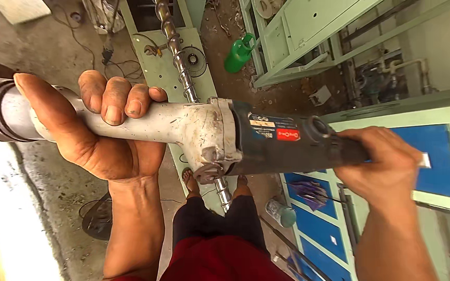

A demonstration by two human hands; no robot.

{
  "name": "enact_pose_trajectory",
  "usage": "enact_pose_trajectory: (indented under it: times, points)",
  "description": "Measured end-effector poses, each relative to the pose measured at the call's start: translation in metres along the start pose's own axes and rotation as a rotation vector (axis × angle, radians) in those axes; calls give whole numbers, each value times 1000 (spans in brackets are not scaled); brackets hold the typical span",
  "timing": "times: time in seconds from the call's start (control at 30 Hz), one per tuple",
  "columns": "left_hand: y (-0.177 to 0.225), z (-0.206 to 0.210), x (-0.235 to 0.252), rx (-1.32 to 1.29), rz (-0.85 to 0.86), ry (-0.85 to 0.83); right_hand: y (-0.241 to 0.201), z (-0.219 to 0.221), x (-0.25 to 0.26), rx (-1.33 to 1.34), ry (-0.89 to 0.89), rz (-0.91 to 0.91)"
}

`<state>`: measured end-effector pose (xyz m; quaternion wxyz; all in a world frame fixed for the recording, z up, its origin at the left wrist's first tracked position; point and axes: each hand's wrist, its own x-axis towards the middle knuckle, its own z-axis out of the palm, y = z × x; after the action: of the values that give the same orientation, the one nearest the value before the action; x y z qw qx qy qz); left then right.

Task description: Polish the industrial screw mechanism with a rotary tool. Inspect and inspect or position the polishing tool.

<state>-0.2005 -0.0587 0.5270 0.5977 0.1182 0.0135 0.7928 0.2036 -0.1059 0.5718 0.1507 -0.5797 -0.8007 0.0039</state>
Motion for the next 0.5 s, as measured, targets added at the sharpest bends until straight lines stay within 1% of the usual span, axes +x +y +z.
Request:
enact_pose_trajectory:
  times: [0.1,0.27,0.4,0.5]
  points:
    - [14,1,-10,120,-68,-29,-12,20,-15,65,-58,43]
    - [20,0,-18,297,-129,33,-34,79,-54,230,-171,125]
    - [14,-12,-13,386,-171,58,-39,122,-72,324,-239,166]
    - [-2,-22,2,404,-193,82,-24,151,-66,386,-282,196]
